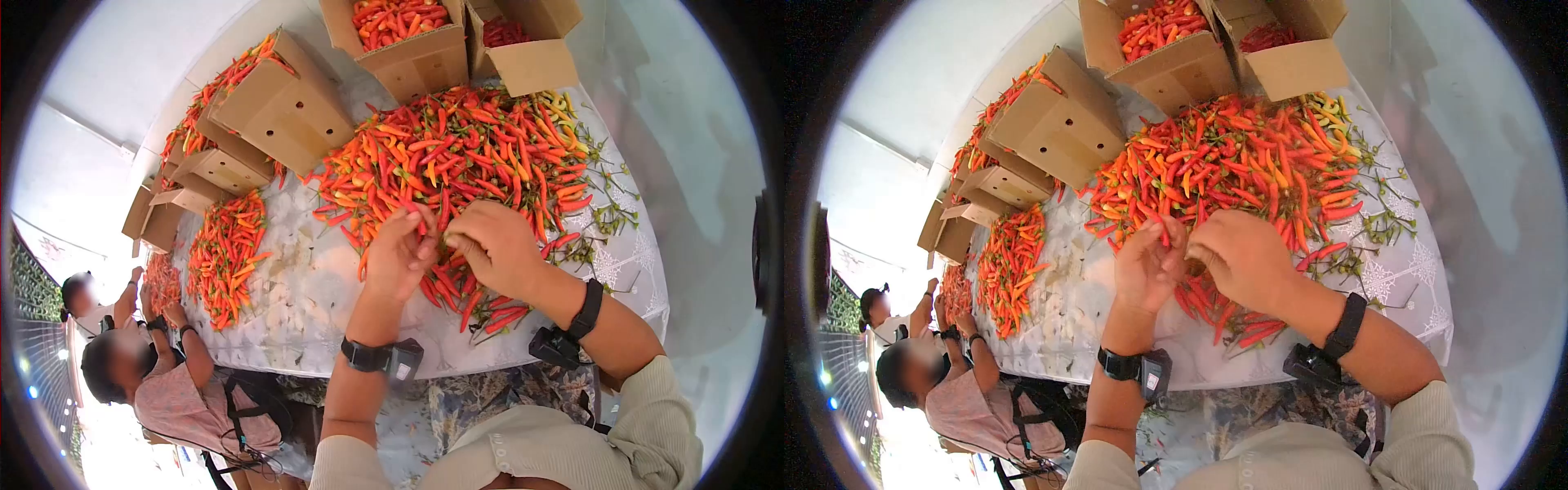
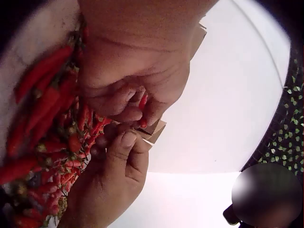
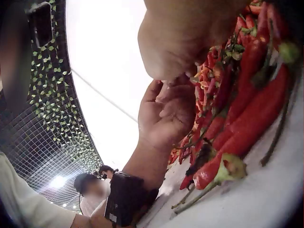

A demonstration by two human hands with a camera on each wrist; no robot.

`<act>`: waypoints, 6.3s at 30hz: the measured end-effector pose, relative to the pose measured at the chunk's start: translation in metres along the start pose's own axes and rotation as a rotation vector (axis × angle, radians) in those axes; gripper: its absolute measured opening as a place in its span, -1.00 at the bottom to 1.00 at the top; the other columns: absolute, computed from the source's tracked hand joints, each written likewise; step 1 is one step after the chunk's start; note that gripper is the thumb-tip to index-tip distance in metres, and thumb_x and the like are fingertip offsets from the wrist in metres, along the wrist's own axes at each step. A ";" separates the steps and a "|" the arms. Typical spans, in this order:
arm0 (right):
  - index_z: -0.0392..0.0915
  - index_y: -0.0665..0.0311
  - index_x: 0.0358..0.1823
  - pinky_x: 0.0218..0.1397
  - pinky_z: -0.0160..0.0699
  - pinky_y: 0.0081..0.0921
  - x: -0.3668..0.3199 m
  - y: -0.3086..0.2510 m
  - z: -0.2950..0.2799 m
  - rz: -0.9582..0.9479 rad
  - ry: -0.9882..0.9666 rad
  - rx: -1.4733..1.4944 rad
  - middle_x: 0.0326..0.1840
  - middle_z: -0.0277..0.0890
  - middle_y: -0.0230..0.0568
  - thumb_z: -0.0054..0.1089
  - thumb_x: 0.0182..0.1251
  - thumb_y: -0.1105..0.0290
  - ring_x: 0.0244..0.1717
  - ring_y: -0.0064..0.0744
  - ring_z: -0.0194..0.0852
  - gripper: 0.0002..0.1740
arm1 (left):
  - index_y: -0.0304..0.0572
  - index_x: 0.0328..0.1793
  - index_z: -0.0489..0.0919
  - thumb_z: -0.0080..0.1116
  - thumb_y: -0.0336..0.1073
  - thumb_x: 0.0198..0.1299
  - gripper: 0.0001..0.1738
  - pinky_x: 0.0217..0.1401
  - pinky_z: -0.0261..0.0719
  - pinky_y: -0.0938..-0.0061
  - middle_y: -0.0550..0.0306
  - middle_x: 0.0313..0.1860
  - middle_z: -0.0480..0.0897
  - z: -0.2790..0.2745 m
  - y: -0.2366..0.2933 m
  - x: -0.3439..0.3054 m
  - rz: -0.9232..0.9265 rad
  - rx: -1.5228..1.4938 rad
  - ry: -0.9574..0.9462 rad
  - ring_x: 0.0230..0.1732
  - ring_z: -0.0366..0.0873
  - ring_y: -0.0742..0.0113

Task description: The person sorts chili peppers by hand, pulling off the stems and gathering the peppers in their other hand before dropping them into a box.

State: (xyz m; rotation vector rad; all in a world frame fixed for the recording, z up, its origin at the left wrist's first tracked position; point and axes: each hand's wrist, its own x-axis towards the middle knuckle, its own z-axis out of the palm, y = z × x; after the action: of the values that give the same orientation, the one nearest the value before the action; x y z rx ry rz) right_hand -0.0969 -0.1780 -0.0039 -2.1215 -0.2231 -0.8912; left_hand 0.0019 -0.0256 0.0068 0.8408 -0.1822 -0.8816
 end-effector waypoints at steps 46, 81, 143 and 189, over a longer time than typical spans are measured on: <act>0.52 0.18 -0.40 -0.24 0.35 -0.19 -0.004 0.004 -0.001 -0.020 -0.051 -0.068 -0.43 0.47 -0.23 0.25 0.16 0.36 -0.29 -0.10 0.46 -0.90 | -0.15 -0.07 0.51 0.11 -0.23 0.40 -0.83 -0.61 0.11 0.69 0.40 -0.47 0.45 0.001 -0.019 0.001 0.249 0.540 0.011 -0.63 0.20 0.70; 0.66 0.19 -0.30 0.16 0.32 -0.13 0.000 0.036 -0.008 0.055 0.060 -0.726 -0.08 0.47 -0.27 0.32 0.03 0.36 0.06 -0.16 0.36 -0.82 | -0.12 -0.07 0.46 -0.10 -0.20 0.45 -0.81 -0.60 0.19 0.72 0.20 -0.32 0.49 -0.005 -0.011 0.006 0.180 0.205 -0.009 -0.41 0.40 0.45; 0.59 0.20 -0.38 -0.10 0.42 -0.20 0.002 0.004 -0.015 -0.123 -0.029 -0.152 -0.37 0.46 -0.23 0.29 0.12 0.39 -0.24 -0.13 0.45 -0.92 | -0.15 -0.18 0.44 0.00 -0.39 0.29 -0.96 -0.69 0.15 0.69 0.13 -0.41 0.53 0.003 -0.014 0.005 0.256 0.172 0.088 -0.56 0.39 0.47; 0.61 0.19 -0.27 -0.14 0.51 -0.27 -0.003 0.014 -0.001 -0.015 0.175 -0.013 -0.33 0.56 -0.24 0.38 0.03 0.49 -0.20 -0.13 0.52 -0.80 | -0.23 -0.09 0.58 0.22 -0.37 0.29 -0.86 -0.64 0.08 0.73 0.28 -0.51 0.48 0.002 -0.019 0.001 0.395 0.505 0.139 -0.56 0.27 0.65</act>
State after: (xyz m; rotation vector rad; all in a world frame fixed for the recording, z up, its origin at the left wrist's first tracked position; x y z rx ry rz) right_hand -0.0938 -0.1870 -0.0141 -2.0423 -0.1442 -1.0831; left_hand -0.0095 -0.0338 -0.0058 1.2782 -0.4443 -0.4028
